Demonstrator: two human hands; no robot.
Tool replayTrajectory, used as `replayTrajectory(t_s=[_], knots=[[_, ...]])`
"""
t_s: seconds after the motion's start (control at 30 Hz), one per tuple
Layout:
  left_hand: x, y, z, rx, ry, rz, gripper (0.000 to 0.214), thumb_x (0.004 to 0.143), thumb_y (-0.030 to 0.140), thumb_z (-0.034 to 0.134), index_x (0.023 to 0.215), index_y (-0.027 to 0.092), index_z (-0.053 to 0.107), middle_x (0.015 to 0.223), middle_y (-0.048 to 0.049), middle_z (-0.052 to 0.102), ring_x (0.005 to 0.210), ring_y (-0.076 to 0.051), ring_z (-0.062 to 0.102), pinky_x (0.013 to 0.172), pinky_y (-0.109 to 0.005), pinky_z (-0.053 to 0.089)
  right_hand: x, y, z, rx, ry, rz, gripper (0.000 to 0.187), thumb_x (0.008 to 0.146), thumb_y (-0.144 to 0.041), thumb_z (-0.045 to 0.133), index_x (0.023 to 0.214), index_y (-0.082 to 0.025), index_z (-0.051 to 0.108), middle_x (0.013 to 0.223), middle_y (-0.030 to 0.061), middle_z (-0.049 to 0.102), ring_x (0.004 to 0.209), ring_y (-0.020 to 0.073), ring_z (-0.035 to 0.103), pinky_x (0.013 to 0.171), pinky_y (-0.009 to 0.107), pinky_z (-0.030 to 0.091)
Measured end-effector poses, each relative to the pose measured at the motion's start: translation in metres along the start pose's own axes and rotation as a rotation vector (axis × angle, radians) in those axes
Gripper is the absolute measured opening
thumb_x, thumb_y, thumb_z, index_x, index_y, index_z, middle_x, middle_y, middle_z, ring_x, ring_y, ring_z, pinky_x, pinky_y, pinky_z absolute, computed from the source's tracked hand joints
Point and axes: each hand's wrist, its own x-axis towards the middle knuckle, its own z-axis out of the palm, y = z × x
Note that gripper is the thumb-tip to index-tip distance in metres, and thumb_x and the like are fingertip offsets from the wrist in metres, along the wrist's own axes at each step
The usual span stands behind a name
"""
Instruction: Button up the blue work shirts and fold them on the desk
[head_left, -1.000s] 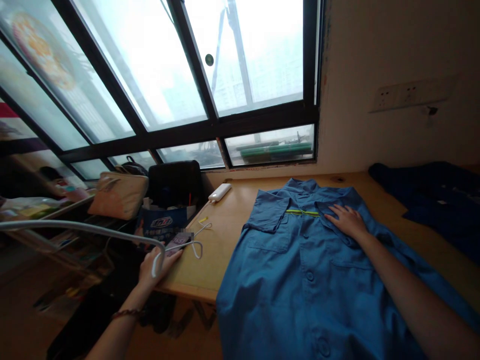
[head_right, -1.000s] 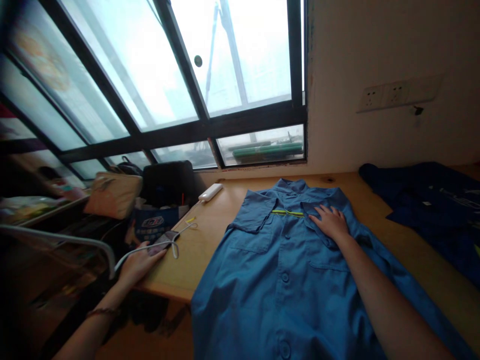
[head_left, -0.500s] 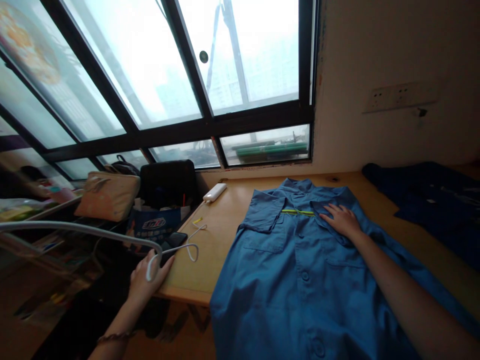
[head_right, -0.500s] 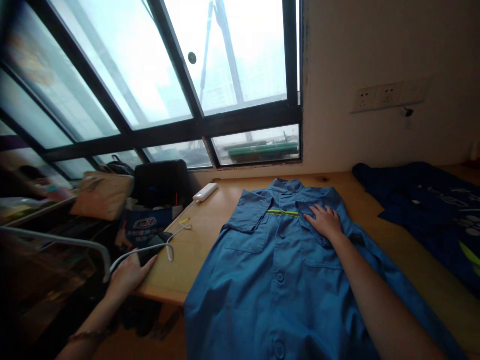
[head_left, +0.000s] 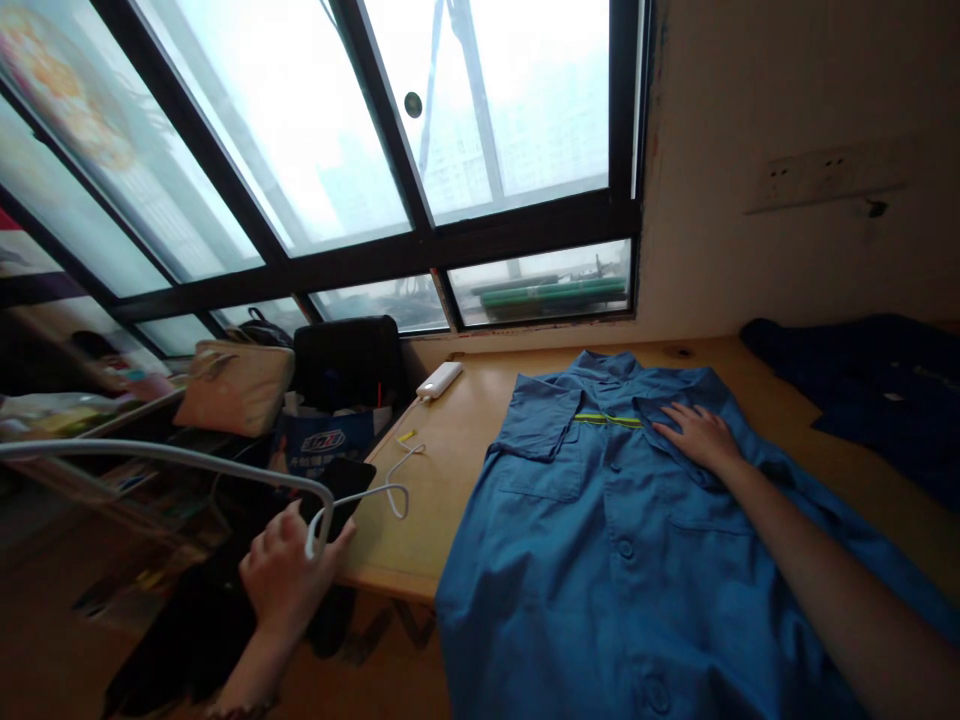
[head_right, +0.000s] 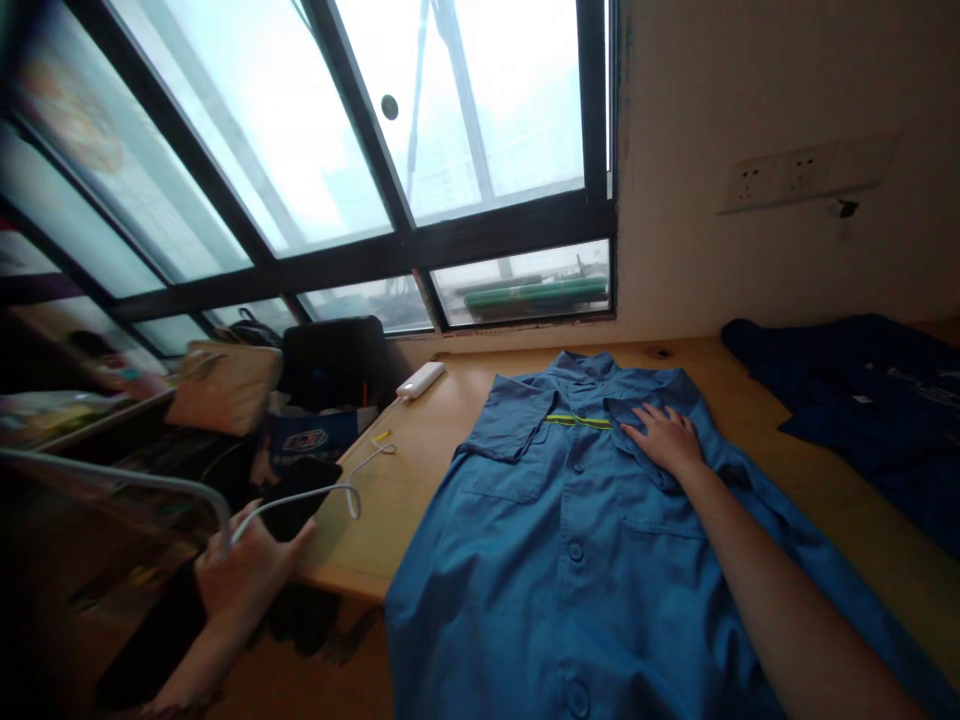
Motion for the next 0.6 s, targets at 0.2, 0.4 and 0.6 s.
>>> replayTrajectory(t_s=[0.2, 0.4, 0.6], knots=[[-0.040, -0.004, -0.027, 0.087, 0.127, 0.068, 0.078, 0.070, 0.058, 0.041, 0.125, 0.004, 0.029, 0.115, -0.0212, 0.046, 0.101, -0.035, 0.044, 0.082, -0.043, 0.033, 0.000, 0.000, 0.001, -0.004, -0.012, 0.000, 0.060, 0.077, -0.064, 0.026, 0.123, -0.030, 0.045, 0.130, -0.0010, 0.041, 0.115, 0.0292, 0.036, 0.093, 0.045, 0.029], [-0.064, 0.010, -0.047, 0.045, 0.079, 0.047, 0.084, 0.068, 0.058, 0.045, 0.129, 0.006, 0.020, 0.118, -0.0203, 0.043, 0.105, -0.034, 0.042, 0.085, -0.042, 0.031, 0.001, 0.001, 0.002, 0.000, -0.014, 0.009, 0.060, 0.076, -0.064, 0.027, 0.123, -0.030, 0.044, 0.130, -0.0001, 0.042, 0.115, 0.0295, 0.036, 0.093, 0.045, 0.030], [-0.064, 0.013, -0.049, 0.067, 0.045, 0.078, 0.086, 0.065, 0.059, 0.046, 0.128, 0.005, 0.021, 0.116, -0.0220, 0.043, 0.104, -0.036, 0.041, 0.085, -0.044, 0.029, 0.001, 0.001, 0.002, 0.002, -0.022, 0.000, 0.059, 0.077, -0.063, 0.027, 0.123, -0.030, 0.044, 0.130, 0.0009, 0.041, 0.114, 0.0299, 0.036, 0.092, 0.046, 0.030]])
